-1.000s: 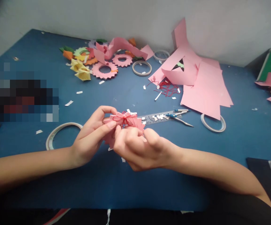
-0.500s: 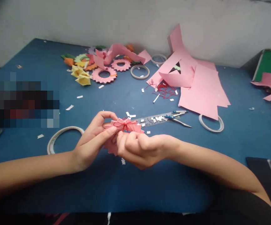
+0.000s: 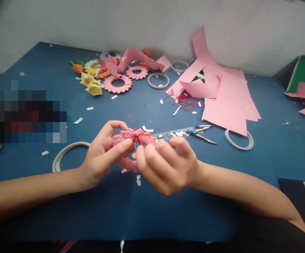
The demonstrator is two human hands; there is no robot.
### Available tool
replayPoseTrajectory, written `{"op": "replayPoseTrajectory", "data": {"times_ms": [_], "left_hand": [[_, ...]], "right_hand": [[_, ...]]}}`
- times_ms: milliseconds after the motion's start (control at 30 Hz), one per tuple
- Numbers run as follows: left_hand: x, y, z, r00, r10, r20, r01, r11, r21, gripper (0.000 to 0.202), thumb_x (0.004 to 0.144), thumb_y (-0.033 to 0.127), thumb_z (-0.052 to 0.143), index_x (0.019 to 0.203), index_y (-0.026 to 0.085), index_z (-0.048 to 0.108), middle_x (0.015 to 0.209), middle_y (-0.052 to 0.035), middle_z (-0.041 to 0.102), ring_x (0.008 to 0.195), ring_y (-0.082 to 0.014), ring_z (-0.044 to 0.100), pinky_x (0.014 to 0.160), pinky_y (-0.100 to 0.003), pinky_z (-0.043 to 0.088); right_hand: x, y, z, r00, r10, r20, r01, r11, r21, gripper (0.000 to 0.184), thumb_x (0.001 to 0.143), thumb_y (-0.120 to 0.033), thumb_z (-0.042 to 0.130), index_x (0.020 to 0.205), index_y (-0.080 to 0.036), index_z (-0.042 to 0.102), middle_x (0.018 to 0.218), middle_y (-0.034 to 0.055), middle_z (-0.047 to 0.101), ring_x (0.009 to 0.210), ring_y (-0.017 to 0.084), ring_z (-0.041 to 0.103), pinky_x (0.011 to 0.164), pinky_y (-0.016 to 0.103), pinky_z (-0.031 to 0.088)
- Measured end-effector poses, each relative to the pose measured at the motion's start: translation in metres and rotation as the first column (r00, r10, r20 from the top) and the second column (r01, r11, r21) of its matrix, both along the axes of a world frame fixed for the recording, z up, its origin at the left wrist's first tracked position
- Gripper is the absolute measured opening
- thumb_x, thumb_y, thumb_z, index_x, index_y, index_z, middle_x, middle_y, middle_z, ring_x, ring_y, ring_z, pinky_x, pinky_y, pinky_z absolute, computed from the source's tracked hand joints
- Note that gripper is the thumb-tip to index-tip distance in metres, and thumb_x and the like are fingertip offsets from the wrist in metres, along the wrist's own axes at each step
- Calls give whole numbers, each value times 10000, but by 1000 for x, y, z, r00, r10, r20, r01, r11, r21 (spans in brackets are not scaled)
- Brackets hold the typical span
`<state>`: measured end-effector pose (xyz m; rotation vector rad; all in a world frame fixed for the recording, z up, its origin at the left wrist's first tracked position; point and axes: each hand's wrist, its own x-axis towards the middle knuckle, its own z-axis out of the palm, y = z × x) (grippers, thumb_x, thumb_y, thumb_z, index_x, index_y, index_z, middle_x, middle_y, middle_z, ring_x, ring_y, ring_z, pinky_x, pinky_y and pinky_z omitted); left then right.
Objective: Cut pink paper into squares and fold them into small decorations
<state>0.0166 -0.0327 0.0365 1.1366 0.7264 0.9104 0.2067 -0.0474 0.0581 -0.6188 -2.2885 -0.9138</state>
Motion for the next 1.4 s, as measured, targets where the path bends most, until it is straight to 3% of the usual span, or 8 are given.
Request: {"op": "replayPoseTrajectory", "data": {"times_ms": [100, 200, 400, 667, 867, 1167, 1300, 1400], "left_hand": [[3, -1, 3, 999, 39, 1, -39, 999, 2, 238, 895, 305, 612, 960, 213, 403, 593, 88, 473, 505, -58, 421, 479, -183, 297], [6, -1, 4, 998, 60, 23, -60, 998, -1, 262, 873, 297, 649, 943, 213, 412, 593, 90, 487, 503, -56, 449, 473, -184, 304], [8, -2, 2, 995, 93, 33, -92, 996, -20, 266, 862, 299, 662, 930, 217, 418, 603, 87, 507, 506, -59, 465, 478, -186, 323], [7, -3, 6, 993, 112, -39, -111, 994, 20, 284, 853, 301, 660, 899, 222, 391, 573, 96, 463, 450, -44, 361, 429, -180, 248], [8, -2, 6, 995, 101, -15, -101, 994, 32, 269, 866, 287, 645, 891, 222, 385, 565, 103, 429, 456, -41, 335, 435, -179, 236], [7, -4, 4, 994, 109, 3, -109, 994, 7, 307, 837, 297, 683, 907, 220, 394, 591, 95, 497, 475, -50, 423, 460, -183, 306], [9, -3, 6, 991, 126, -37, -125, 992, 9, 308, 837, 257, 676, 899, 223, 376, 630, 77, 573, 516, -68, 506, 504, -195, 384], [8, -2, 7, 983, 157, -90, -157, 988, 10, 308, 827, 282, 681, 898, 225, 386, 661, 65, 580, 526, -80, 525, 510, -207, 396]], "right_hand": [[-6, -3, -3, 984, -157, -86, 146, 982, -119, 211, 801, -299, 721, 847, -110, 640, 706, 25, 652, 616, 132, 544, 601, 312, 350], [-10, -5, -7, 973, -199, -118, 181, 972, -147, 227, 771, -252, 749, 897, -87, 655, 738, 35, 685, 611, 134, 566, 611, 316, 356], [-9, -8, -12, 986, -122, -113, 108, 987, -123, 173, 793, -166, 698, 929, -65, 667, 758, 57, 691, 631, 143, 580, 610, 322, 354], [-12, -5, -9, 972, -167, -163, 139, 976, -168, 90, 828, -148, 651, 895, -100, 613, 721, 41, 678, 589, 120, 568, 582, 289, 381], [-9, -4, -14, 985, -108, -132, 86, 982, -166, 147, 812, -157, 671, 922, -72, 624, 741, 51, 679, 631, 134, 585, 596, 301, 392], [-12, -4, -14, 995, -71, -72, 64, 993, -103, 101, 831, -144, 637, 888, -64, 659, 743, 60, 669, 627, 143, 573, 575, 308, 353], [-12, -5, -12, 998, -56, -33, 54, 996, -66, 121, 853, -125, 563, 869, -65, 667, 718, 52, 663, 613, 148, 567, 560, 310, 336], [-9, -4, -10, 999, -24, -48, 20, 997, -78, 118, 820, -149, 615, 883, -61, 662, 709, 43, 663, 597, 148, 562, 554, 313, 339]]}}
